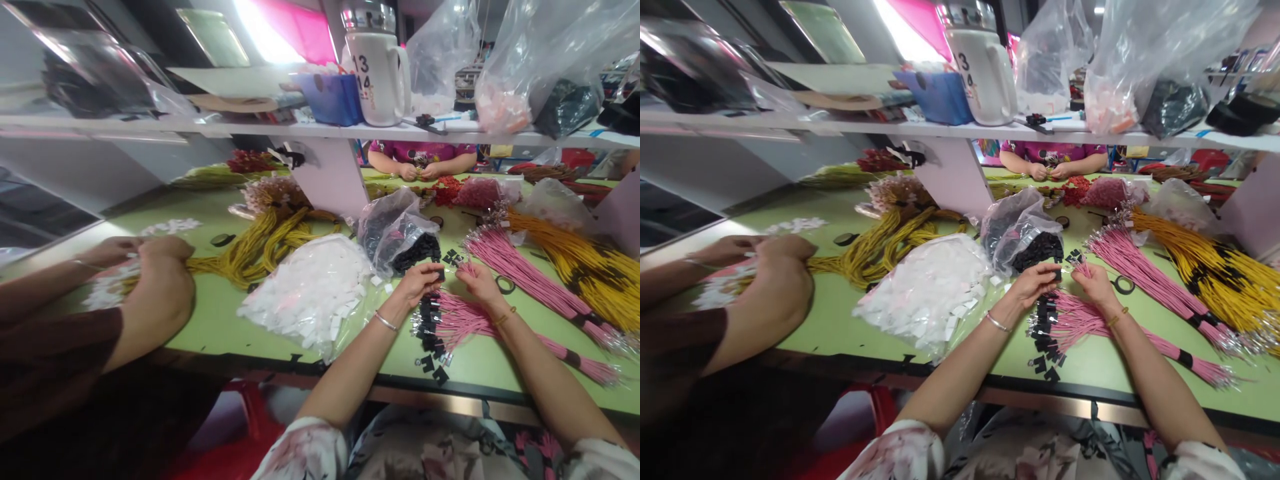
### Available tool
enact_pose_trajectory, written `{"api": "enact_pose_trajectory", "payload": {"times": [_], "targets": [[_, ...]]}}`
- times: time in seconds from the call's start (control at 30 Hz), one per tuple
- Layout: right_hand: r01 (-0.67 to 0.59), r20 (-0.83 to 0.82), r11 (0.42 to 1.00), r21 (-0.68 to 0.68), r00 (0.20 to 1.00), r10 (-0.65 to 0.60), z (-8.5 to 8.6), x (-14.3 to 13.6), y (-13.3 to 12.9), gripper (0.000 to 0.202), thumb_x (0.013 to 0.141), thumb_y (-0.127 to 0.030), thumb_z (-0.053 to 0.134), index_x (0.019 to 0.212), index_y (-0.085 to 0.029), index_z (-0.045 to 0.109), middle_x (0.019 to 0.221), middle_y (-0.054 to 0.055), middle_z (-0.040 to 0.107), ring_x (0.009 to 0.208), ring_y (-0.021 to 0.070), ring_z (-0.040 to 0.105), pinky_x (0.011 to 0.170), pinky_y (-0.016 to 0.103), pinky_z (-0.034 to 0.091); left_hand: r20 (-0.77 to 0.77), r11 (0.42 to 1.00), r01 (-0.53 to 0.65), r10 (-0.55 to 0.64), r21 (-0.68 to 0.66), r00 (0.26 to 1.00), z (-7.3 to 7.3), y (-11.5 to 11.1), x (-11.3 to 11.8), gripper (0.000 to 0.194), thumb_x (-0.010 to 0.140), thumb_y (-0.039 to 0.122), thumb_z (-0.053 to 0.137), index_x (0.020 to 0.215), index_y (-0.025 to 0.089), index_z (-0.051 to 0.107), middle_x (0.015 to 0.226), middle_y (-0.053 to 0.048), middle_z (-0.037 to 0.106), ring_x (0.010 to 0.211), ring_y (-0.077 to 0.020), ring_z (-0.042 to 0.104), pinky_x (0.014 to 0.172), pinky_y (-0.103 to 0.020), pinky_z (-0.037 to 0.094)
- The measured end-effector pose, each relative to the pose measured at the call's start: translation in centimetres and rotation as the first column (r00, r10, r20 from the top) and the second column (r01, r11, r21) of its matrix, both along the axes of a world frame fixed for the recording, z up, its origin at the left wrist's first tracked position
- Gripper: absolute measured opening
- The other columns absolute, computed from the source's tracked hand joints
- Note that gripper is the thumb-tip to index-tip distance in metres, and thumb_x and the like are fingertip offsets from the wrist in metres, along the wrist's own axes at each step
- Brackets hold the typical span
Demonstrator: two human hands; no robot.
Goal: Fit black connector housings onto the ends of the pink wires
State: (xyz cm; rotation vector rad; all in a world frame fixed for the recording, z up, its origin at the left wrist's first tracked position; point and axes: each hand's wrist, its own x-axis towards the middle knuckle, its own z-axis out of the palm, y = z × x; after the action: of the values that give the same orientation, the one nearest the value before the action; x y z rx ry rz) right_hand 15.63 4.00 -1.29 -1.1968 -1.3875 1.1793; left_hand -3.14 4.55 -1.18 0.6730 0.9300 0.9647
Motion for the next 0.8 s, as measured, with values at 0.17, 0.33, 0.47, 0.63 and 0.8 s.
{"api": "enact_pose_trajectory", "payload": {"times": [0.17,0.33,0.47,0.63,0.8], "targets": [[0.029,0.105,0.996,0.084,0.994,-0.038,0.51,-0.23,-0.30,0.029,0.073,-0.037,0.064,0.059,-0.021,0.045,0.054,-0.005,0.039,0.051,0.0101,0.031,0.049,0.025,0.025,0.018,1.000,-0.029,0.029,0.004,0.999,-0.12,-0.02,-0.13,0.018,0.077,0.000,0.069,0.092,0.010,0.074,0.083,-0.006,0.070,0.073,-0.0092,0.067,0.073,-0.021,0.056],[0.034,0.137,0.996,0.079,0.990,-0.044,0.88,-0.32,-0.59,0.029,0.075,-0.038,0.062,0.059,-0.021,0.045,0.053,-0.005,0.039,0.051,0.0109,0.032,0.049,0.026,0.026,0.035,1.000,-0.006,0.006,0.009,0.999,-0.04,-0.11,-0.23,0.028,0.073,-0.004,0.069,0.097,0.009,0.075,0.085,-0.005,0.070,0.069,-0.0069,0.066,0.079,-0.023,0.057],[0.029,0.158,0.997,0.076,0.987,-0.041,0.78,-0.25,-0.58,0.031,0.076,-0.039,0.061,0.058,-0.022,0.044,0.053,-0.005,0.038,0.051,0.0110,0.031,0.049,0.026,0.025,0.053,1.000,-0.006,0.005,0.021,0.999,0.11,-0.33,-0.16,0.031,0.071,-0.005,0.069,0.098,0.009,0.075,0.080,-0.003,0.067,0.066,-0.0072,0.066,0.077,-0.022,0.057],[0.043,0.169,0.996,0.074,0.984,-0.055,0.55,-0.32,-0.38,0.034,0.076,-0.040,0.061,0.055,-0.022,0.042,0.051,-0.005,0.036,0.050,0.0108,0.030,0.048,0.027,0.024,0.072,0.999,0.003,-0.005,0.037,0.997,0.21,-0.44,-0.15,0.031,0.068,-0.004,0.071,0.096,0.009,0.074,0.077,-0.002,0.066,0.068,-0.0071,0.065,0.079,-0.023,0.056],[0.008,0.113,1.000,0.023,0.993,-0.011,0.02,-0.38,-0.08,0.031,0.075,-0.038,0.059,0.054,-0.021,0.043,0.050,-0.005,0.035,0.047,0.0097,0.028,0.046,0.027,0.020,0.011,0.998,-0.017,0.017,0.065,1.000,0.04,-0.47,-0.12,0.031,0.067,0.001,0.073,0.096,0.010,0.074,0.075,-0.002,0.067,0.066,-0.0082,0.064,0.071,-0.022,0.054]]}}
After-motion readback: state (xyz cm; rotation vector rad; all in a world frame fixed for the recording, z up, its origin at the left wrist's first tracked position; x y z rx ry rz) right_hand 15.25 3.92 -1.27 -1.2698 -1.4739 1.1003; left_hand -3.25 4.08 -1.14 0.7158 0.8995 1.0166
